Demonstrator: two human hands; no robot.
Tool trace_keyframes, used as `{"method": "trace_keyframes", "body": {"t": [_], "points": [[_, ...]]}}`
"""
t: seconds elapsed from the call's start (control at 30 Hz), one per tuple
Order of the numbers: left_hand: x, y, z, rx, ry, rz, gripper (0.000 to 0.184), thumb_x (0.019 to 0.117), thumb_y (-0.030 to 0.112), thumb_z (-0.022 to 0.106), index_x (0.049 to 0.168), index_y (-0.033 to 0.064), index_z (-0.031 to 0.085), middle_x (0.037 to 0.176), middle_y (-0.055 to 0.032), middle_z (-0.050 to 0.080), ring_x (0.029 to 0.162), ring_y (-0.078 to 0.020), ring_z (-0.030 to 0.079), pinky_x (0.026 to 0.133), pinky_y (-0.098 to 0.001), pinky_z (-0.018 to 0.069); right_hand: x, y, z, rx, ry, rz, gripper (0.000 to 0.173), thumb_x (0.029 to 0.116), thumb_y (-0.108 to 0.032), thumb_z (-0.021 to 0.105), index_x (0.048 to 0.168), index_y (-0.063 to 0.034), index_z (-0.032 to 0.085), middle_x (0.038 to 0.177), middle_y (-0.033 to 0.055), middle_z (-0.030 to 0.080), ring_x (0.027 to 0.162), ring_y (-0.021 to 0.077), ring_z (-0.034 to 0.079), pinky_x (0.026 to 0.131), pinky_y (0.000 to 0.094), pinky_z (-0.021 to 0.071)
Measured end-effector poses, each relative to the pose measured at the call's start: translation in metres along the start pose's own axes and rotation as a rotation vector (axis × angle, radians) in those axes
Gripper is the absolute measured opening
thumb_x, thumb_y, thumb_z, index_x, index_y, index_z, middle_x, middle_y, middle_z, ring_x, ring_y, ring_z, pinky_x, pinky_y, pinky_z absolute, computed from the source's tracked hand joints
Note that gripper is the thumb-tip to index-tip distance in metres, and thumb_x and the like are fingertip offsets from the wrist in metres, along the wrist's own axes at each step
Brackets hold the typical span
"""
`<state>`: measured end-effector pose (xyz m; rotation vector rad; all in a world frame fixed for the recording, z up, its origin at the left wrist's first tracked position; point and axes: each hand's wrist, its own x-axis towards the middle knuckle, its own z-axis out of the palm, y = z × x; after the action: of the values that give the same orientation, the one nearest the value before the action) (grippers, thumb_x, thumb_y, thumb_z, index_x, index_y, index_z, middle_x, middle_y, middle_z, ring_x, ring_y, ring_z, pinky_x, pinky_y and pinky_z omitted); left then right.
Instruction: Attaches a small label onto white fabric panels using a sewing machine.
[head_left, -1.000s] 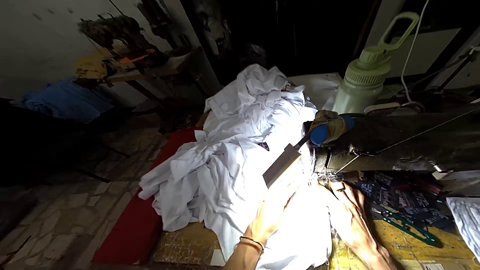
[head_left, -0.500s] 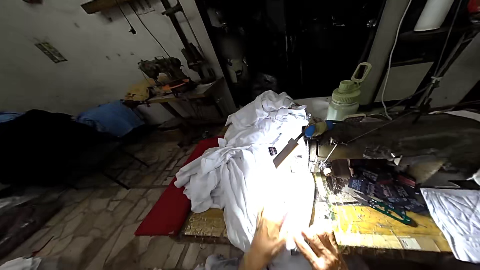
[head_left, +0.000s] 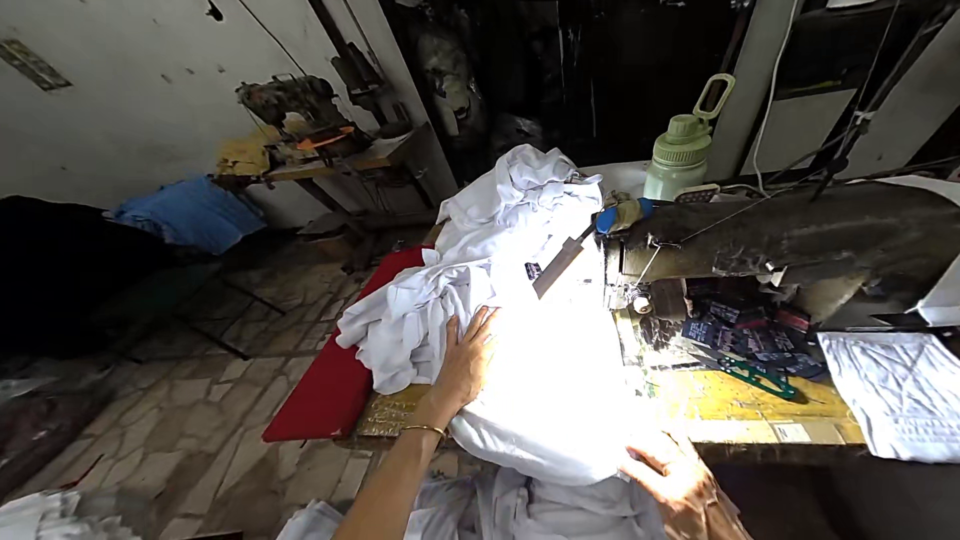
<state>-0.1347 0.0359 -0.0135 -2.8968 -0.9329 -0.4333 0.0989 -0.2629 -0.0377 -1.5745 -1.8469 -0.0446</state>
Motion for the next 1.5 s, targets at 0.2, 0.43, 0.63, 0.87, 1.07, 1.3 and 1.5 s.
{"method": "trace_keyframes", "body": {"t": [0.2,0.43,0.63,0.87,1.07,1.3,1.5], "points": [[-0.014,0.085,-0.023,-0.171,0.136,0.027,0.021,0.0938,0.014,0.061,0.096,0.0013,0.078,0.111,-0.0208,0.073,0.123,-0.0476,0.060,0.113,-0.0730,0.0273,-0.010,0.030,-0.009,0.017,0.233,0.128,0.031,0.0951,-0.006,0.050,0.107,-0.0108,0.078,0.114,0.0101,0.075,0.111,0.0239,0.069,0.101,0.0413,0.0518],[-0.045,0.195,0.008,-0.533,0.172,0.128,0.019,0.0990,0.013,0.060,0.104,0.0074,0.078,0.112,-0.0082,0.076,0.108,-0.0206,0.072,0.096,-0.0380,0.0566,0.026,0.110,-0.071,-0.221,0.308,0.451,0.028,0.0982,-0.007,0.051,0.107,-0.0002,0.076,0.117,0.0169,0.072,0.109,0.0334,0.069,0.095,0.0502,0.0556],[-0.054,0.205,0.043,-0.500,0.462,0.094,0.024,0.1010,0.018,0.053,0.101,0.0116,0.077,0.109,-0.0047,0.076,0.108,-0.0151,0.068,0.102,-0.0333,0.0493,0.068,0.160,-0.074,-0.350,0.111,0.552,0.028,0.0945,-0.011,0.071,0.117,0.0049,0.070,0.120,0.0292,0.066,0.115,0.0494,0.062,0.096,0.0665,0.0478],[-0.058,0.207,0.048,-0.472,0.515,0.072,0.024,0.1000,0.017,0.053,0.102,0.0139,0.077,0.109,-0.0037,0.077,0.108,-0.0137,0.068,0.100,-0.0316,0.0484,0.088,0.153,-0.079,-0.408,0.256,0.606,0.017,0.0983,-0.004,0.061,0.103,0.0105,0.070,0.107,0.0315,0.068,0.103,0.0523,0.066,0.085,0.0701,0.0490],[-0.029,0.222,0.000,-1.080,0.380,-0.133,0.026,0.0961,0.005,0.061,0.117,-0.0086,0.068,0.114,-0.0184,0.074,0.106,-0.0145,0.072,0.097,-0.0276,0.0558,0.058,0.066,-0.069,0.480,0.497,0.649,0.012,0.0936,-0.015,0.062,0.087,-0.0064,0.067,0.071,-0.0051,0.067,0.066,0.0050,0.067,0.065,0.0241,0.0586],[0.015,0.222,-0.021,-1.700,0.137,-0.379,0.041,0.0936,0.003,0.064,0.131,-0.0116,0.056,0.121,-0.0141,0.068,0.106,-0.0101,0.068,0.094,-0.0251,0.0568,0.052,0.015,-0.015,0.800,0.377,0.485,0.013,0.0878,0.001,0.064,0.098,-0.0007,0.071,0.088,-0.0023,0.075,0.081,0.0042,0.072,0.077,0.0229,0.0620],[-0.004,0.216,-0.016,-1.857,0.299,-0.491,0.016,0.0889,-0.009,0.062,0.103,-0.0060,0.070,0.096,-0.0077,0.075,0.091,-0.0111,0.072,0.086,-0.0272,0.0593,0.061,0.003,-0.012,0.838,0.348,0.532,0.026,0.0849,0.002,0.067,0.110,0.0043,0.065,0.098,0.0063,0.073,0.076,0.0116,0.071,0.067,0.0252,0.0619]]}}
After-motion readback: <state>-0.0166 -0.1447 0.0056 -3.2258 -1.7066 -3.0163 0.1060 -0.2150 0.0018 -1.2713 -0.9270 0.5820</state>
